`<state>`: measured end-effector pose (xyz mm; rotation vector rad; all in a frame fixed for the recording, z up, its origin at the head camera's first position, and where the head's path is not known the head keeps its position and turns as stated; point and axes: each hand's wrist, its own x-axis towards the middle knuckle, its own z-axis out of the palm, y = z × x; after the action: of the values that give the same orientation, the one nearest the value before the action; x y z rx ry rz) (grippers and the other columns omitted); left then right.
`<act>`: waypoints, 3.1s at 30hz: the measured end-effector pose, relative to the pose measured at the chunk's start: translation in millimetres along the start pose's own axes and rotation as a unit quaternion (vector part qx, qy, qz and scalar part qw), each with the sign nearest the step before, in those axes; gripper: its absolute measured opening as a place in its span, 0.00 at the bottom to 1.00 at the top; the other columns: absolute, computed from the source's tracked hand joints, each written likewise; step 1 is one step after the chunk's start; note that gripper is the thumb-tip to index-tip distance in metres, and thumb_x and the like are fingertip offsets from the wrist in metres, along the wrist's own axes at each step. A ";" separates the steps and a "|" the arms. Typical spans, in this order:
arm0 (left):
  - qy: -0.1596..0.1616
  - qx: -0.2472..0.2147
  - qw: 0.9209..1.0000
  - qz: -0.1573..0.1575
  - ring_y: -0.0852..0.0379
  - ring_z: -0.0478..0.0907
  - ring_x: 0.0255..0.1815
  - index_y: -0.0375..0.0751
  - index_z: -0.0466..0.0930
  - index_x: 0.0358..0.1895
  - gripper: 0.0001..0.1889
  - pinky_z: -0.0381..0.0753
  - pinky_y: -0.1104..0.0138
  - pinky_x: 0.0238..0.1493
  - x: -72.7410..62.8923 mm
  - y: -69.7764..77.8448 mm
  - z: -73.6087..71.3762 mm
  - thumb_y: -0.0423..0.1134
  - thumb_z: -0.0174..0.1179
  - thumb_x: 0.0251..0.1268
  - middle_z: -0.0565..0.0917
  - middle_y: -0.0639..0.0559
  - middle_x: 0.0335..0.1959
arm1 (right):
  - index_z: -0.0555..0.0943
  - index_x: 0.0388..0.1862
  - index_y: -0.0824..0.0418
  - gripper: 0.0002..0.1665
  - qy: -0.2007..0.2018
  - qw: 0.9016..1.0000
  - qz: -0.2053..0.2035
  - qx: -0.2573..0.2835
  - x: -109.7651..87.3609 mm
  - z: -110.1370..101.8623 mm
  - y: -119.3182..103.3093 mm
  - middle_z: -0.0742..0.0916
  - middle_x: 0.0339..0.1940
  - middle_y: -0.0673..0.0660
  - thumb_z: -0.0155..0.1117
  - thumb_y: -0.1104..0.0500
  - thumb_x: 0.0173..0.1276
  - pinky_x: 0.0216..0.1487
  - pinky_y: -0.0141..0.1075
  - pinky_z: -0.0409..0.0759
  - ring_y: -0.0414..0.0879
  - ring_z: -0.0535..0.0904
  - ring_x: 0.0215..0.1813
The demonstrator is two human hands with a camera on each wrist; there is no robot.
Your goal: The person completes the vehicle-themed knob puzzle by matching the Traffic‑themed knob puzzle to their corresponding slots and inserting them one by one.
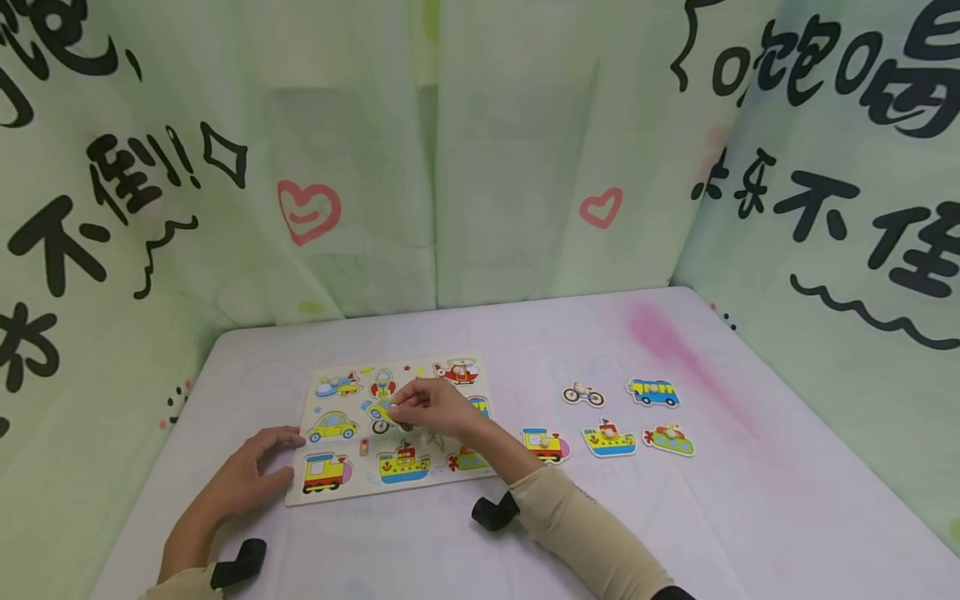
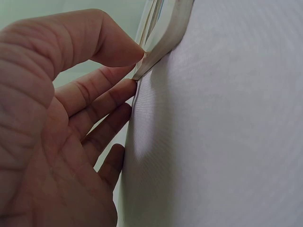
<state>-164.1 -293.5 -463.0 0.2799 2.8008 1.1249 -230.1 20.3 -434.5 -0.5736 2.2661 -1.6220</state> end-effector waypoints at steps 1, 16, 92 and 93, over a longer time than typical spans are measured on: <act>0.000 0.000 1.000 -0.001 0.29 0.60 0.74 0.37 0.78 0.59 0.21 0.58 0.32 0.72 -0.3 -0.2 0.2 0.32 0.66 0.61 0.71 0.32 0.70 | 0.85 0.43 0.62 0.08 -0.001 1.000 0.001 -0.001 1.2 2.4 0.3 0.85 0.31 0.48 0.70 0.58 0.70 0.34 0.28 0.75 0.39 0.78 0.33; 0.008 -0.002 1.000 0.003 0.30 0.62 0.73 0.38 0.79 0.58 0.21 0.59 0.34 0.73 -1.8 0.2 1.0 0.30 0.66 0.60 0.73 0.34 0.69 | 0.86 0.41 0.58 0.07 0.002 0.999 0.040 -0.003 13.5 25.2 -4.7 0.85 0.31 0.50 0.71 0.55 0.69 0.34 0.28 0.76 0.41 0.78 0.33; 0.017 -0.004 0.999 0.036 0.29 0.67 0.71 0.39 0.80 0.55 0.19 0.64 0.34 0.69 -1.0 -5.8 1.2 0.29 0.67 0.59 0.76 0.34 0.66 | 0.84 0.34 0.57 0.07 -0.034 0.957 -0.030 -0.288 63.8 76.4 -23.5 0.80 0.23 0.44 0.73 0.56 0.68 0.32 0.22 0.70 0.33 0.74 0.25; 0.018 -0.006 0.999 0.037 0.29 0.67 0.71 0.39 0.80 0.55 0.19 0.64 0.34 0.69 -1.2 -5.8 1.1 0.29 0.67 0.59 0.76 0.34 0.66 | 0.84 0.34 0.57 0.07 -0.032 0.957 -0.025 -0.288 64.0 77.3 -23.7 0.81 0.23 0.44 0.73 0.56 0.68 0.31 0.22 0.71 0.34 0.74 0.25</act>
<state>-163.5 -297.2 -467.7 0.3693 2.8366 1.1733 -247.4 -81.3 -437.4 -0.8044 2.6863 -0.9188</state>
